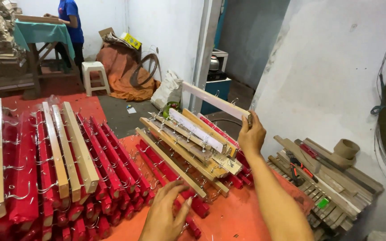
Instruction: The person attaches metal hooks to wooden hanger bars using pliers. They pick up a wooden bar, insert hooks into pre-drilled holes, and bend the wire to secure them. The finished hangers are placed in a stack on the table.
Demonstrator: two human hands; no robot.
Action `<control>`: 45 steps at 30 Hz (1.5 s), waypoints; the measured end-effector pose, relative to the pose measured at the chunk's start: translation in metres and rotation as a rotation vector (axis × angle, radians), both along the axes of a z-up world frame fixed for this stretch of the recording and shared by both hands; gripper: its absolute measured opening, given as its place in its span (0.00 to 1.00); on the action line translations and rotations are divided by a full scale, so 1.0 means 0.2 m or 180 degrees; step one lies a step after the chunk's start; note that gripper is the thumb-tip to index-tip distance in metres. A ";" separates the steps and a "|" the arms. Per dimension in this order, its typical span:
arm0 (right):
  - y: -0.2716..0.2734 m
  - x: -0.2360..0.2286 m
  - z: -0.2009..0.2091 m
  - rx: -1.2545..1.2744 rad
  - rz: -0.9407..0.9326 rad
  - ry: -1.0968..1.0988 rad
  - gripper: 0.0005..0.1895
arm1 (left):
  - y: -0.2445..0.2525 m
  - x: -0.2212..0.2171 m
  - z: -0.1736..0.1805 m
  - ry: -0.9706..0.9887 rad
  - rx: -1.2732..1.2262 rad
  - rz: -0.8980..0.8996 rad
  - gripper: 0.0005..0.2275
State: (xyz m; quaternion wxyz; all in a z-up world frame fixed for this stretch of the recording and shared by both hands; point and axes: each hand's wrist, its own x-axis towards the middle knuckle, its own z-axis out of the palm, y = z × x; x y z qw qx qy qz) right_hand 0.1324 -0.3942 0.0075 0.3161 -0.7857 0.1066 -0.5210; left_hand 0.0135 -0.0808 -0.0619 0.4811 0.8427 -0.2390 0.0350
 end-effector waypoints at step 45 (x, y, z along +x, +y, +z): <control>1.44 -1.26 -0.19 0.1541 0.3977 0.1626 0.22 | 1.14 -0.73 0.06 0.2281 -0.2382 -0.1385 0.25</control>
